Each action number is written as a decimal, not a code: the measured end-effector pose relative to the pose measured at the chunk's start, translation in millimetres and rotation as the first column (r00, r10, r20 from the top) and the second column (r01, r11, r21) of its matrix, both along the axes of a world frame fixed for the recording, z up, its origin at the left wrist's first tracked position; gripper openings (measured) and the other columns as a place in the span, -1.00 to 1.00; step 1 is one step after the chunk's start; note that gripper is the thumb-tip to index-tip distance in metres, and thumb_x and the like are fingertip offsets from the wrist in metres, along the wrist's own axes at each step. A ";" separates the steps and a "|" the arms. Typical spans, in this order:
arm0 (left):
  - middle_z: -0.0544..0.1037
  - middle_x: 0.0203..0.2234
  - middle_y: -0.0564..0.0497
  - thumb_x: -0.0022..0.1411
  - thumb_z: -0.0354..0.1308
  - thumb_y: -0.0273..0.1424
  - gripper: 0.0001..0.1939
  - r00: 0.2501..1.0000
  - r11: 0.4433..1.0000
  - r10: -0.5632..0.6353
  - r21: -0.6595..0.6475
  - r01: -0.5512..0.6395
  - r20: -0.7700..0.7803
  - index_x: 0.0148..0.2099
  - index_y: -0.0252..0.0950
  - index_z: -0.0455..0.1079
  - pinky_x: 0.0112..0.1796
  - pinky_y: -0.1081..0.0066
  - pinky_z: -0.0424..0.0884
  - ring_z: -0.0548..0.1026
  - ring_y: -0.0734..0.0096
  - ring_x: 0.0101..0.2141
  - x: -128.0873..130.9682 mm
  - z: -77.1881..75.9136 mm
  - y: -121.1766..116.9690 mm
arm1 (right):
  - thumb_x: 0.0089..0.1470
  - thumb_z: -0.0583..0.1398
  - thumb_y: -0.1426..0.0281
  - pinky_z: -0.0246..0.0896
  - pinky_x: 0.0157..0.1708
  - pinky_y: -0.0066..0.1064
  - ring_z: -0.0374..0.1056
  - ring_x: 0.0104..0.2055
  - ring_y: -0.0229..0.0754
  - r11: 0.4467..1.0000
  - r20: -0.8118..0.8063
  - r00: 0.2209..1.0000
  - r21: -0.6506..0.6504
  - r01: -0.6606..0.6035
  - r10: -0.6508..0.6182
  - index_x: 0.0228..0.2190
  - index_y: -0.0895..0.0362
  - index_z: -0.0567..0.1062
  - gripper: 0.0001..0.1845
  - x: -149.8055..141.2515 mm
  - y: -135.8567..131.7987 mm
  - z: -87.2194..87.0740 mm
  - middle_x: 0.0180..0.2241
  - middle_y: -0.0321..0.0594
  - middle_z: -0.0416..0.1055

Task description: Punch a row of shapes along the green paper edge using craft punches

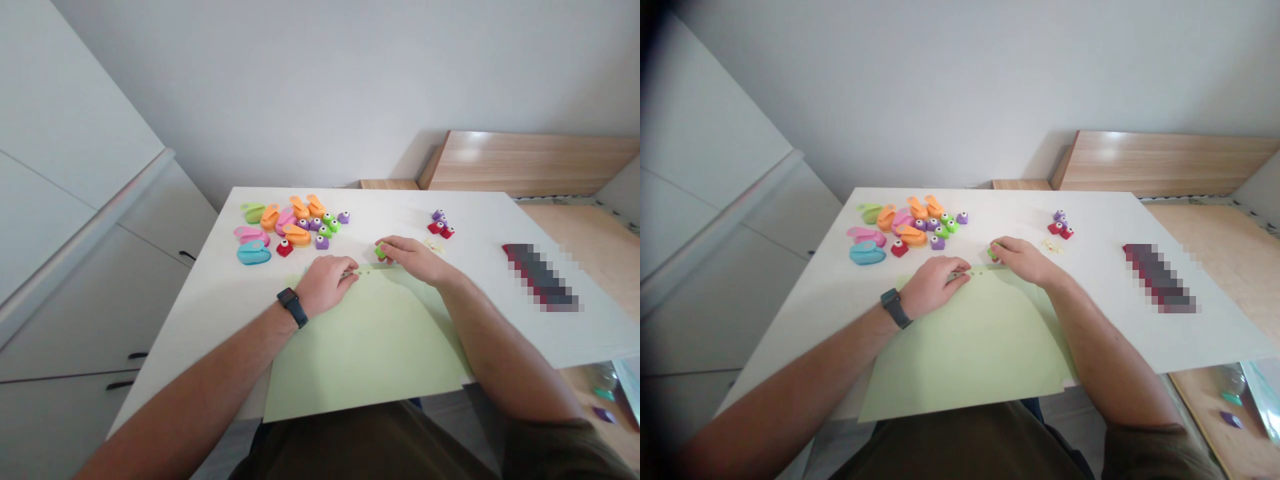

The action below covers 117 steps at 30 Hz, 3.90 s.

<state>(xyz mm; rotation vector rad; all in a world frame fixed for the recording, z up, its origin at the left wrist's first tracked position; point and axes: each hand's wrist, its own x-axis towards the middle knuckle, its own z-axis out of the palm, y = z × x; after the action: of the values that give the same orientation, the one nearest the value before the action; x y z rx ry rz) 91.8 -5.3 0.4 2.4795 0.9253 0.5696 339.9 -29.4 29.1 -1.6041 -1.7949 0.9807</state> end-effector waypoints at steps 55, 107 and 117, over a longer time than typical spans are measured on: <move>0.60 -0.23 0.00 0.32 0.12 -0.33 -0.83 0.999 0.999 -0.008 0.032 0.007 0.033 -0.07 -0.24 0.42 -0.14 0.26 0.36 0.53 0.26 -0.19 -1.5 -10.1 1.3 | 0.19 0.11 0.08 0.17 -0.30 -0.26 0.45 -0.25 0.03 0.719 0.516 0.507 0.409 0.563 -0.690 -0.27 0.11 0.67 -0.54 123.3 23.5 -15.0 -0.32 -0.02 0.60; 0.61 -0.23 0.00 0.31 0.13 -0.34 -0.84 1.000 0.999 0.004 0.033 -0.005 0.031 -0.08 -0.22 0.43 -0.14 0.27 0.38 0.53 0.26 -0.19 -2.9 -11.0 0.3 | 0.00 0.20 -0.06 0.24 -0.24 -0.20 0.36 -0.36 -0.04 0.541 0.274 0.466 0.445 0.714 -0.841 -0.20 0.16 0.51 -0.44 136.8 31.8 -39.9 -0.40 -0.12 0.48; 0.61 -0.23 -0.01 0.31 0.13 -0.36 -0.85 0.999 1.000 0.005 0.029 -0.006 0.038 -0.09 -0.21 0.43 -0.14 0.26 0.39 0.54 0.26 -0.19 -2.9 -9.9 -0.3 | -0.07 0.28 0.05 0.20 -0.27 -0.26 0.35 -0.35 -0.10 0.572 0.292 0.492 0.441 0.692 -0.820 -0.23 0.15 0.46 -0.52 143.3 37.8 -50.9 -0.32 -0.11 0.50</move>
<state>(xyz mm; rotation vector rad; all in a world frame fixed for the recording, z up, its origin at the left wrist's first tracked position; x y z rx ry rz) 88.9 -5.7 -9.5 2.4838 0.9162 0.6336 483.2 8.4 -21.8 -2.2562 -1.1031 -0.1063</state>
